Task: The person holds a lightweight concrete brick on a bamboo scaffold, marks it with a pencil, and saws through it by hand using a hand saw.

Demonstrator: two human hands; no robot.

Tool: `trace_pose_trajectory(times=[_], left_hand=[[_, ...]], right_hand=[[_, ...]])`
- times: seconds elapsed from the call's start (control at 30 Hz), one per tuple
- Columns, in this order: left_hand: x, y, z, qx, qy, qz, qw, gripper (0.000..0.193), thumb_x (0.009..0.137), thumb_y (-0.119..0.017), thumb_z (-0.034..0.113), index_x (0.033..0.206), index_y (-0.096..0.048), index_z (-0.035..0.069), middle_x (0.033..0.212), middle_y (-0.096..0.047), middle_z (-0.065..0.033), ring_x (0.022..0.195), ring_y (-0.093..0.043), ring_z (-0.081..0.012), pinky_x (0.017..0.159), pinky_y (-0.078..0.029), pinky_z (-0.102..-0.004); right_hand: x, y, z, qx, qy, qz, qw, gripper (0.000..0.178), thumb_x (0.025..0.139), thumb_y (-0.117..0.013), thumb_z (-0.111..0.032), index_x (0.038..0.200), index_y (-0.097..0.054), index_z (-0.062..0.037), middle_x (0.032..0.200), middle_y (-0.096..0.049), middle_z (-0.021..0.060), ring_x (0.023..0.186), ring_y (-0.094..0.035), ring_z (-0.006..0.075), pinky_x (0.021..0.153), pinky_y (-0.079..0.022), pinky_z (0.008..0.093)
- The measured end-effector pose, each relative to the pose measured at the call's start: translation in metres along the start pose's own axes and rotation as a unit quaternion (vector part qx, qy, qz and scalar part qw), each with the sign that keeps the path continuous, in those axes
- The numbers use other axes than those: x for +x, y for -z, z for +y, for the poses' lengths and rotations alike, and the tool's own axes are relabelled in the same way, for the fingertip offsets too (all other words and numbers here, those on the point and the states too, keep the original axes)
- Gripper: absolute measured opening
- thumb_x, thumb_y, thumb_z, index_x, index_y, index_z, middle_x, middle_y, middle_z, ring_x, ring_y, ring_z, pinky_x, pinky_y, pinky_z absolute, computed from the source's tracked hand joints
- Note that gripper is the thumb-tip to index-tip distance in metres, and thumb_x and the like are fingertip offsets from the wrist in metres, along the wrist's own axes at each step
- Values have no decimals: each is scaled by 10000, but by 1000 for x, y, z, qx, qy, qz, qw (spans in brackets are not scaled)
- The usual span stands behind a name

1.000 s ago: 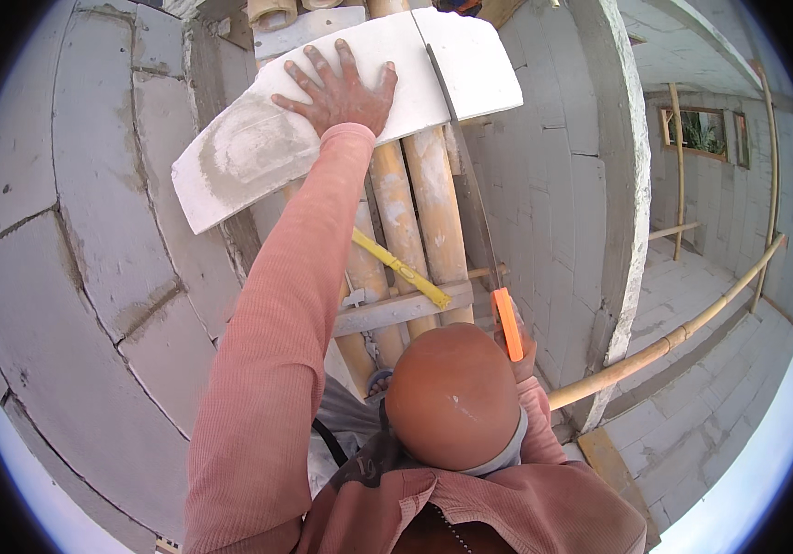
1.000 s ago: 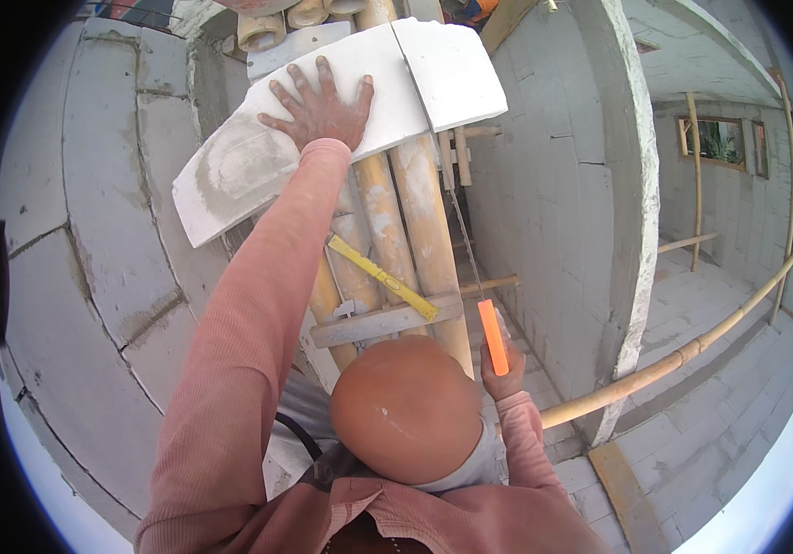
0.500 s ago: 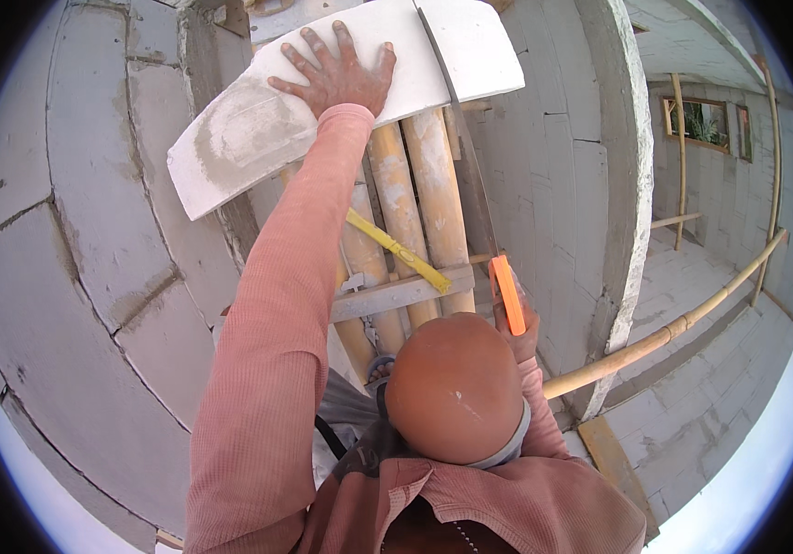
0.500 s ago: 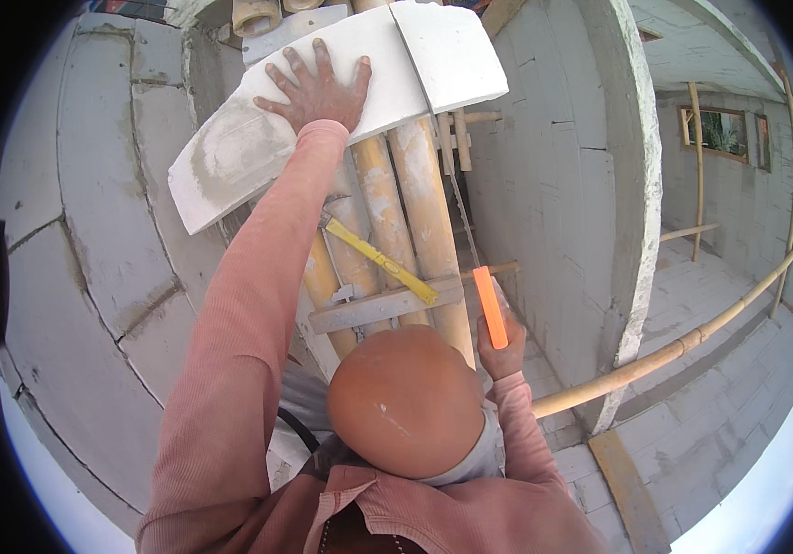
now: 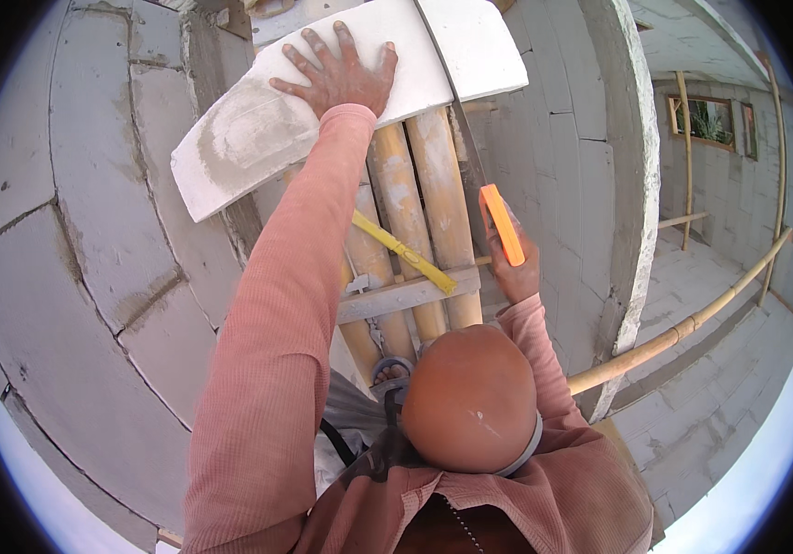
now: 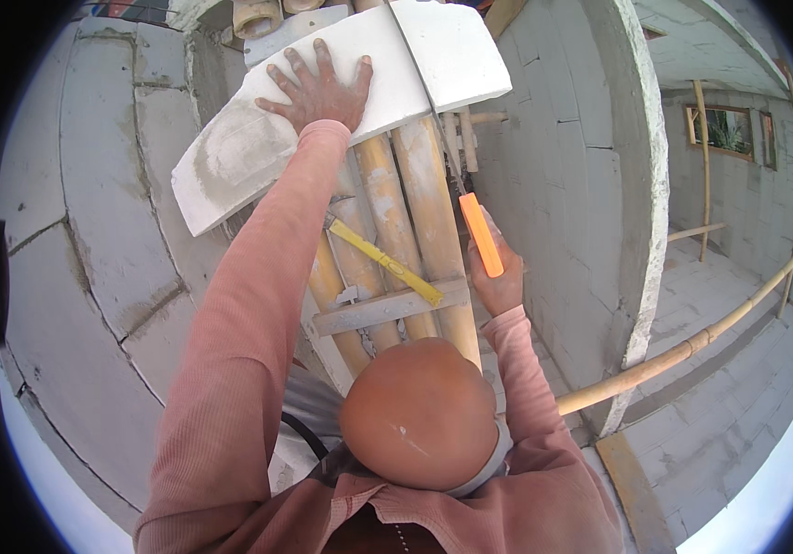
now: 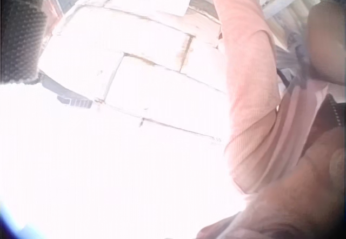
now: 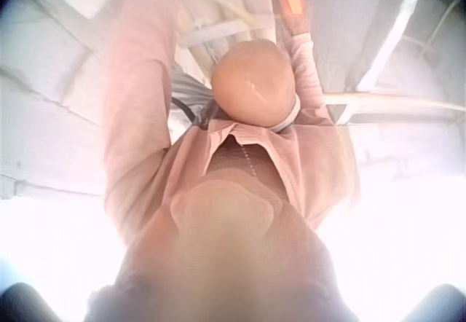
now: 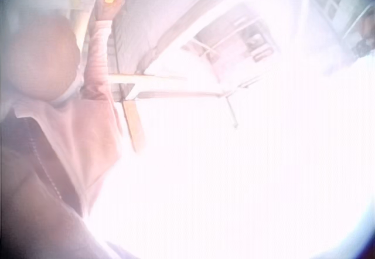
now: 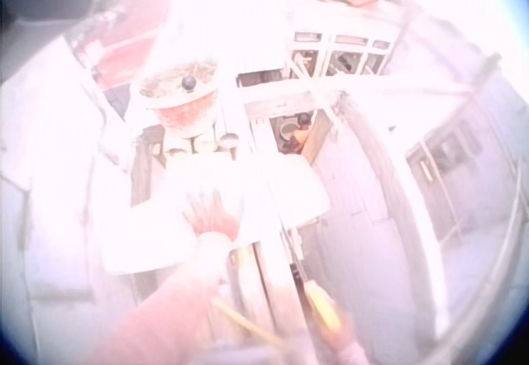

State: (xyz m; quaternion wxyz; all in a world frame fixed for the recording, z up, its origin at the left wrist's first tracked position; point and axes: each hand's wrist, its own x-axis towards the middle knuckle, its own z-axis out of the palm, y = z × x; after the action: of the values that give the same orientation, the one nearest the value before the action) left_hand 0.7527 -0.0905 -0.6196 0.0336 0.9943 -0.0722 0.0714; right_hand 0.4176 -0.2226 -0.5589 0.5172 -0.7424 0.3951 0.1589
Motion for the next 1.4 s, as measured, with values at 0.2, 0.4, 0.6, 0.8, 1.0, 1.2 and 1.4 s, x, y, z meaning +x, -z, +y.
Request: trace_pose_trajectory(times=[0.2, 0.4, 0.6, 0.8, 1.0, 1.2, 1.4], left_hand=[[11, -4, 2, -9, 3, 36, 999, 893, 925, -369, 780, 1632, -312, 237, 1700, -188, -192, 1568, -32, -486, 1113, 64, -832], [0, 0, 1, 6, 4, 9, 1000, 897, 920, -373, 783, 1635, -301, 247, 1704, -179, -185, 1568, -40, -484, 1115, 74, -830], [-17, -12, -5, 1, -1, -14, 1000, 903, 915, -386, 783, 1637, -293, 249, 1702, -186, -190, 1568, -43, -485, 1113, 66, -834], [5, 4, 0, 21, 6, 18, 1000, 896, 930, -359, 792, 1636, -301, 242, 1700, -190, -190, 1567, -67, -481, 1146, 13, -801], [-17, -18, -11, -6, -5, 17, 1000, 895, 927, -376, 771, 1639, -289, 236, 1703, -168, -198, 1564, -32, -499, 1103, 76, -838], [0, 1, 5, -7, 4, -1, 1000, 903, 924, -380, 767, 1640, -289, 225, 1700, -183, -196, 1569, -29, -485, 1109, 70, -836], [2, -9, 4, -33, 8, 7, 999, 890, 929, -369, 756, 1637, -298, 222, 1698, -182, -203, 1565, -33, -497, 1104, 81, -838]], right_hand=[[-15, -18, 26, 13, 137, 74, 988, 496, 978, -603, -112, 1466, -547, -45, 1392, -643, 184, 1181, -685, 276, 964, -523, 321], [-30, -9, 56, 17, 181, 71, 981, 503, 968, -598, -79, 1469, -549, -57, 1433, -623, 166, 1254, -657, 301, 984, -531, 338], [-4, -21, 47, 49, 116, 31, 992, 449, 1024, -599, -128, 1454, -548, -9, 1402, -636, 142, 1240, -624, 202, 1029, -481, 317], [-31, -6, 91, 3, 191, 57, 980, 476, 987, -602, -97, 1455, -553, -26, 1426, -628, 169, 1300, -624, 209, 1025, -496, 315], [3, -22, 33, 31, 135, 36, 990, 485, 998, -611, -123, 1468, -538, -27, 1434, -624, 168, 1331, -599, 231, 1072, -467, 328], [-52, -2, 109, 14, 150, 49, 987, 496, 998, -609, -110, 1478, -525, -15, 1457, -614, 149, 1333, -594, 215, 1081, -454, 312], [37, -14, 33, 39, 161, 22, 986, 530, 1016, -620, -191, 1501, -494, -18, 1465, -599, 162, 1352, -581, 259, 1107, -435, 326]])
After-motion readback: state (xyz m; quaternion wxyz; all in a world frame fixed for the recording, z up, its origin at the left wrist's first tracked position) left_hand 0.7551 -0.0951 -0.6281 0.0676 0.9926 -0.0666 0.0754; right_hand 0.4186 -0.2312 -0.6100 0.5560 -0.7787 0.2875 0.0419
